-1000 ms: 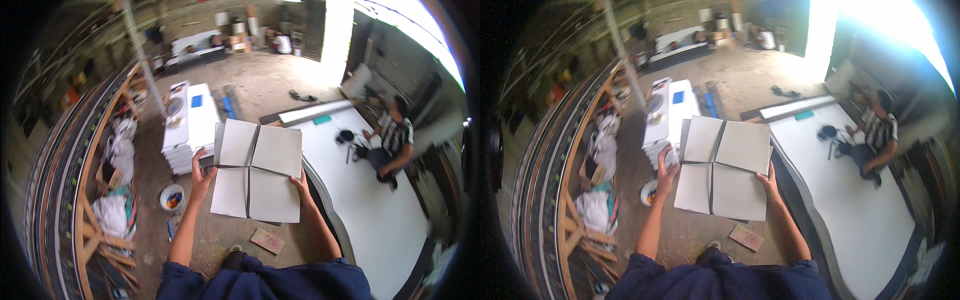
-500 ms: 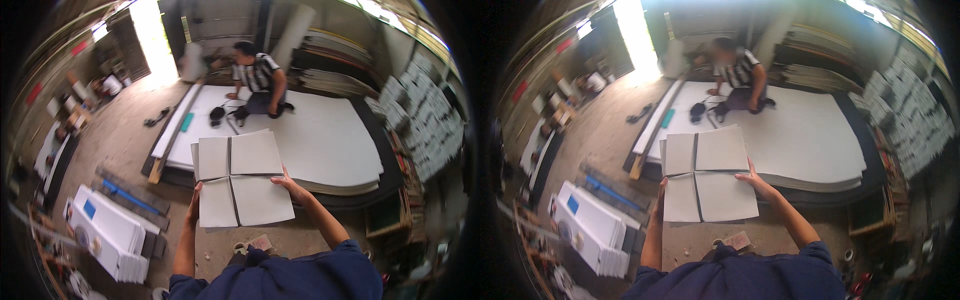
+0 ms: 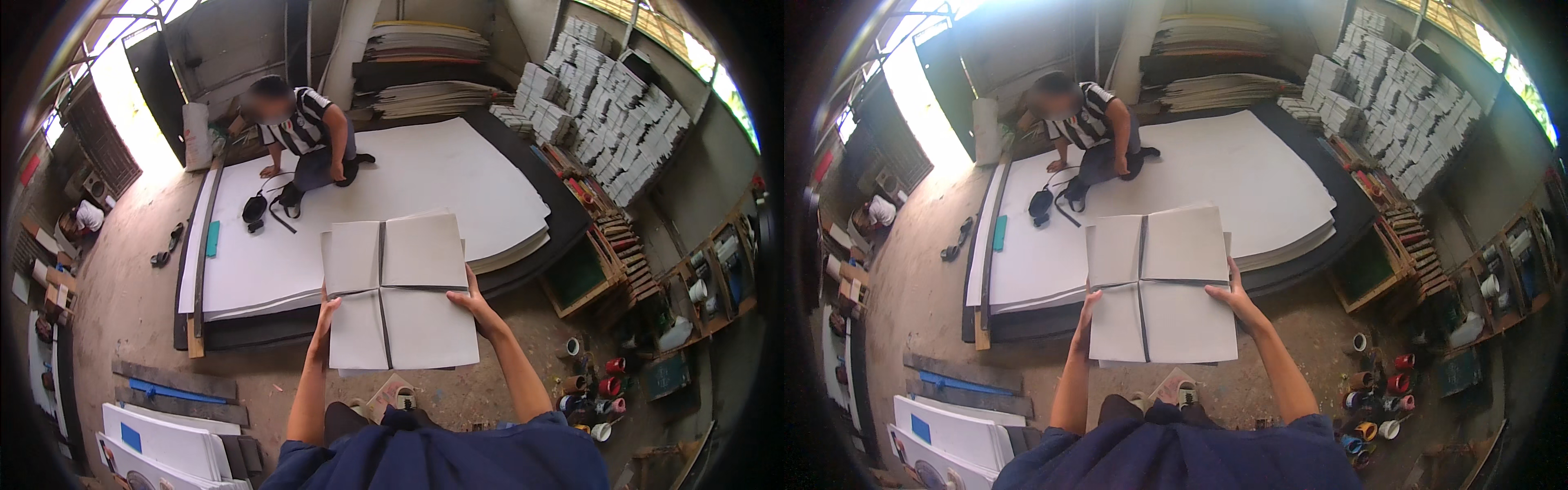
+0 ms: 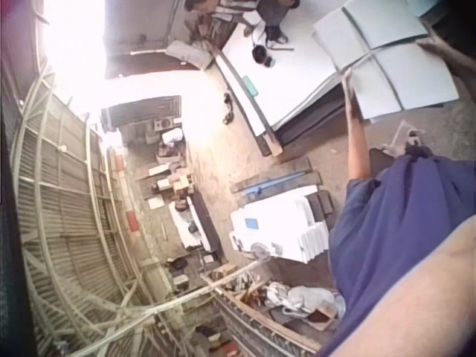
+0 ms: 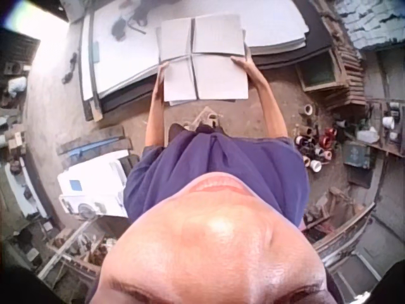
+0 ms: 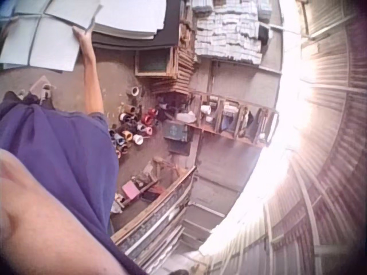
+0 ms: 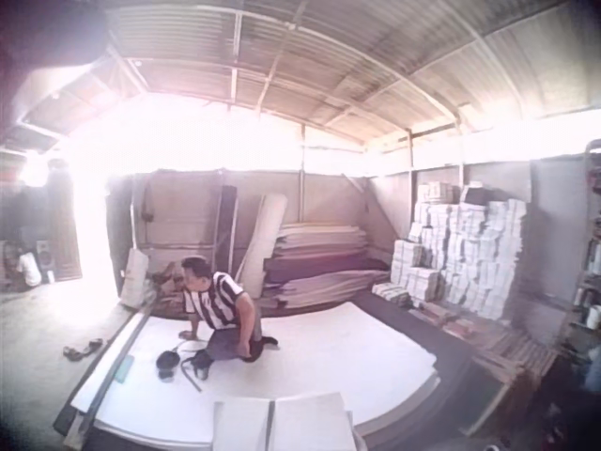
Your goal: The person repeatedly picks up wooden printing frames from a table and stacks them against a wall. The person handles the frames one by one, moving them from a central pile to a vertical storage rack. At the end, the person picks up a bundle of white paper sheets and carries them across the room.
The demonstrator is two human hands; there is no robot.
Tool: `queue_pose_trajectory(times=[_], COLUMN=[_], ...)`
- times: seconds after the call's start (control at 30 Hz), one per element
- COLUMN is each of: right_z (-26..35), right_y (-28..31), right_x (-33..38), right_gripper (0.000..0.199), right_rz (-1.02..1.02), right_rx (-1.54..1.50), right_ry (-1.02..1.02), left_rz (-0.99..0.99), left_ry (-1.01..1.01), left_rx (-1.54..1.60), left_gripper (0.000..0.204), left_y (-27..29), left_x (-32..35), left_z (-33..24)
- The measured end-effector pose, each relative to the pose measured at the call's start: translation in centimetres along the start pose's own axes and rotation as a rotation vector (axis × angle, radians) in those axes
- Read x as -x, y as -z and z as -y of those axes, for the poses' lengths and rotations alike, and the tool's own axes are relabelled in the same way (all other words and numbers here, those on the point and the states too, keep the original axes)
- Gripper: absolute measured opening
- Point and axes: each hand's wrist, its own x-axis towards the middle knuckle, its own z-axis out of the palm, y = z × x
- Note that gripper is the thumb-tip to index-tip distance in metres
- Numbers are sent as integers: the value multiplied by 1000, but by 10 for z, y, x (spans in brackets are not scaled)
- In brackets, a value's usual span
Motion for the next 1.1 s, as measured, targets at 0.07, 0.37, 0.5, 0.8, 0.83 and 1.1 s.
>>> queue_pose_trajectory(times=[0.07,0.37,0.5,0.8,0.83,1.1], right_z=[-8,21,14,-1,-4,-32], right_y=[-5,-194,-340,-647,-673,-848], right_x=[-14,-76,-119,-126,-130,-233], right_gripper=[94,94,89,86,83,77], right_rz=[12,362,539,971,993,1145], right_rx=[40,32,109,151,181,223], right_ry=[-12,-172,-116,-111,-127,-109], left_rz=[-30,-310,-454,-814,-867,-1144], left_ry=[26,-333,-554,-675,-689,-707], left_rx=[8,-231,-215,-4,-4,-2], left_gripper=[77,84,86,79,78,57], left_y=[16,166,266,414,432,553], left_x=[3,70,131,302,312,310], left_z=[-2,-76,-132,-219,-221,-282])
